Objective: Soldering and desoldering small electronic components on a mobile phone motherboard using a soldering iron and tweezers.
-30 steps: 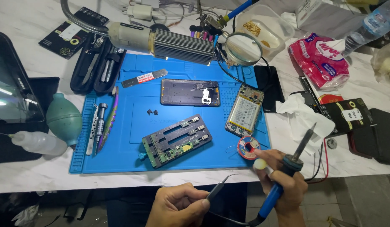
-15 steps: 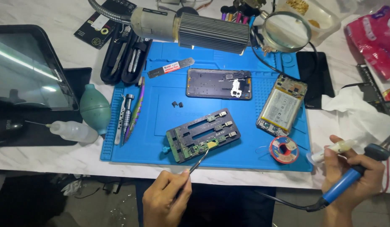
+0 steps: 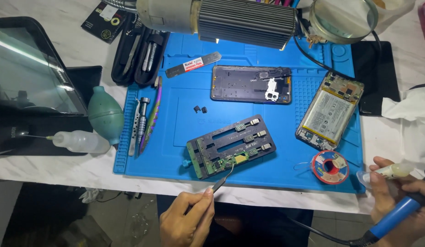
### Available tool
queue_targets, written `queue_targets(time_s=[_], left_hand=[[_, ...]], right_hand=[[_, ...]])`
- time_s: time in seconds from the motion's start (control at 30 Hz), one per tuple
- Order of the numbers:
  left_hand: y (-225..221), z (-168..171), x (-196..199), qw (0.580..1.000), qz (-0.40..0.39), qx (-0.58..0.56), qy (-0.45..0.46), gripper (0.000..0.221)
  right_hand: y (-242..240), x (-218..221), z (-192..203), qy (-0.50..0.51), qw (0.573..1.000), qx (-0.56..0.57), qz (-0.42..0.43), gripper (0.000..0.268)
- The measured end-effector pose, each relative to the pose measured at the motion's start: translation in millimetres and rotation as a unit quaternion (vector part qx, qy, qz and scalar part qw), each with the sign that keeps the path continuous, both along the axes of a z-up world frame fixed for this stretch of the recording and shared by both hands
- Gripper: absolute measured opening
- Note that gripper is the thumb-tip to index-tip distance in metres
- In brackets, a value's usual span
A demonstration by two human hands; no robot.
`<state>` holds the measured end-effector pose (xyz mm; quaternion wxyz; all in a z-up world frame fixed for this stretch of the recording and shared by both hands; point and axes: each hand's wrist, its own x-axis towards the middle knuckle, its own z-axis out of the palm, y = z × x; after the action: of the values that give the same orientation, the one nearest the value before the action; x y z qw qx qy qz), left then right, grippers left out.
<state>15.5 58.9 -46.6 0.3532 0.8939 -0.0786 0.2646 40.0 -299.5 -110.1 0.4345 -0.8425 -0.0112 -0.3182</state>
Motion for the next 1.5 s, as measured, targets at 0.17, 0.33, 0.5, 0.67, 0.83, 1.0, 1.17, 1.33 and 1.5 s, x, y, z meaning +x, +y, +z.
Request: queue_targets(time_s=[0.17,0.33,0.5,0.67,0.83,1.0,1.17,1.33,1.5], left_hand=[[0.8,-6.4,1.1,1.000,0.002,0.012,-0.010,0.008],[0.1,-5.8,-0.5,1.000,0.012,-0.003,0.002,0.008],[0.8,-8.6,-1.7,1.000,0.013,0.001,0.000,0.008],[0.9,-6.9,-1.6,1.000,0.014,0.001,0.004,0.008],[0.4,-5.8,-0.5,1.000,0.013,-0.007,-0.002,0.007],[1.1,-7.9,-2.1,1.000,0.014,-0.003,0.004,0.008],[1.1,-5.0,-1.2,1.000,0.007,-0.001,0.005,0.007],[0.3,-5.3,-1.4,1.000,0.013,-0.012,0.015,0.006],[2.2,-9.7,-0.4,1.000,0.008,0.005,-0.005,0.007]], right_hand=[[2.6,2.4,-2.0,-0.020,0.999,0.027,0.000,0.044],[0.1,3.4,0.4,-0.014,1.000,-0.008,-0.002,0.042],[-1.1,3.1,1.3,-0.019,1.000,-0.018,0.000,0.044],[2.8,3.8,5.4,-0.013,1.000,-0.017,-0.004,0.044],[0.2,4.3,3.2,-0.007,1.000,-0.015,-0.001,0.044],[3.1,3.9,6.5,-0.028,0.999,-0.020,0.000,0.042],[11.8,6.4,13.6,-0.016,0.999,0.017,-0.029,0.044],[5.2,10.5,9.2,-0.016,0.999,0.021,-0.024,0.043],[1.1,6.5,7.1,-0.016,0.998,-0.037,-0.056,0.044]])
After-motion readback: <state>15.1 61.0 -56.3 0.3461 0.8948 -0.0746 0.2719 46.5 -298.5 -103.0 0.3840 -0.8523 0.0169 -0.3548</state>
